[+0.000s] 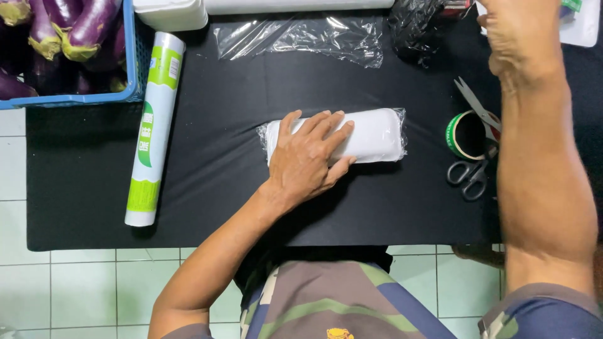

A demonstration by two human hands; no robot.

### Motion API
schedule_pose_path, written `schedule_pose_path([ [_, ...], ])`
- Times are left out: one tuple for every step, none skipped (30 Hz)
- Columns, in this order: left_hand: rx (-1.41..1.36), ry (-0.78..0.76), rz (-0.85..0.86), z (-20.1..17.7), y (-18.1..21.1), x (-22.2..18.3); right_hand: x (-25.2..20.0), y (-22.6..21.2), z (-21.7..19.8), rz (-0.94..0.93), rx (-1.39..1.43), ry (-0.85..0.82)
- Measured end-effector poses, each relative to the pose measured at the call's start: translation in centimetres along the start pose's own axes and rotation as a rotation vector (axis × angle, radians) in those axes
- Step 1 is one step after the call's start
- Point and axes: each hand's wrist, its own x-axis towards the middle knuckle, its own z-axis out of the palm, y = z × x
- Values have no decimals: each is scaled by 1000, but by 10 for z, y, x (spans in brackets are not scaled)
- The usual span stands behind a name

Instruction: Wrapping individual eggplants in plastic sleeves and sealing them with tape for retail sale.

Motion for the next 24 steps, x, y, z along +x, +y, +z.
schedule_pose_path([
  [-1, 9, -1, 0, 0, 0, -9, -9, -1, -208, -98, 8],
  [1, 22, -2, -1, 0, 0, -17, -19, -3, -419, -196, 11],
  [-2, 25, -2, -1, 0, 2, -21, -16, 0, -420, -199, 10],
  [-11, 26, -4, -1, 0, 1, -27, -13, 4, -372, -244, 66],
  [-20, 27, -7, -1, 0, 1, -33, -9, 7, -324, -289, 123],
  [-22, 21, -5, -1, 0, 0, -34, -5, 10, -317, -289, 123],
  [-24, 15, -11, -2, 1, 0, -35, -2, 12, -339, -256, 121],
  [-27, 13, -18, -2, 1, 1, -34, 1, 13, -365, -223, 120],
  [-28, 11, -16, -2, 2, 0, -35, 1, 13, -362, -224, 121],
  [-40, 15, -21, -2, 2, 1, -34, 0, 12, -440, -264, 129],
  [-52, 19, -27, -3, 2, 2, -33, -2, 11, -518, -304, 136],
  [-54, 24, -23, -4, 2, 3, -33, -7, 12, -521, -309, 140],
  [-63, 16, -26, -5, 3, 4, -33, -11, 13, -566, -283, 145],
  [-70, 1, -33, -6, 3, 3, -36, -15, 17, -607, -253, 147],
  [-72, 0, -32, -5, 3, 4, -36, -15, 18, -605, -255, 147],
  [-72, 0, -34, -6, 3, 4, -36, -15, 19, -616, -290, 177],
  [-73, 0, -36, -6, 3, 4, -37, -15, 21, -626, -326, 206],
  [-74, -2, -35, -6, 3, 4, -37, -15, 21, -624, -327, 206],
  [-75, -3, -35, -6, 3, 4, -37, -14, 21, -595, -332, 204],
  [-74, -1, -36, -7, 3, 4, -36, -14, 22, -569, -335, 202],
  [-74, -1, -37, -6, 3, 4, -36, -14, 20, -570, -334, 201],
  [-74, -3, -38, -6, 3, 4, -35, -15, 18, -551, -349, 178],
  [-73, -6, -39, -6, 3, 4, -35, -15, 15, -533, -363, 155],
  [-74, -4, -39, -5, 3, 3, -33, -14, 13, -534, -364, 155],
])
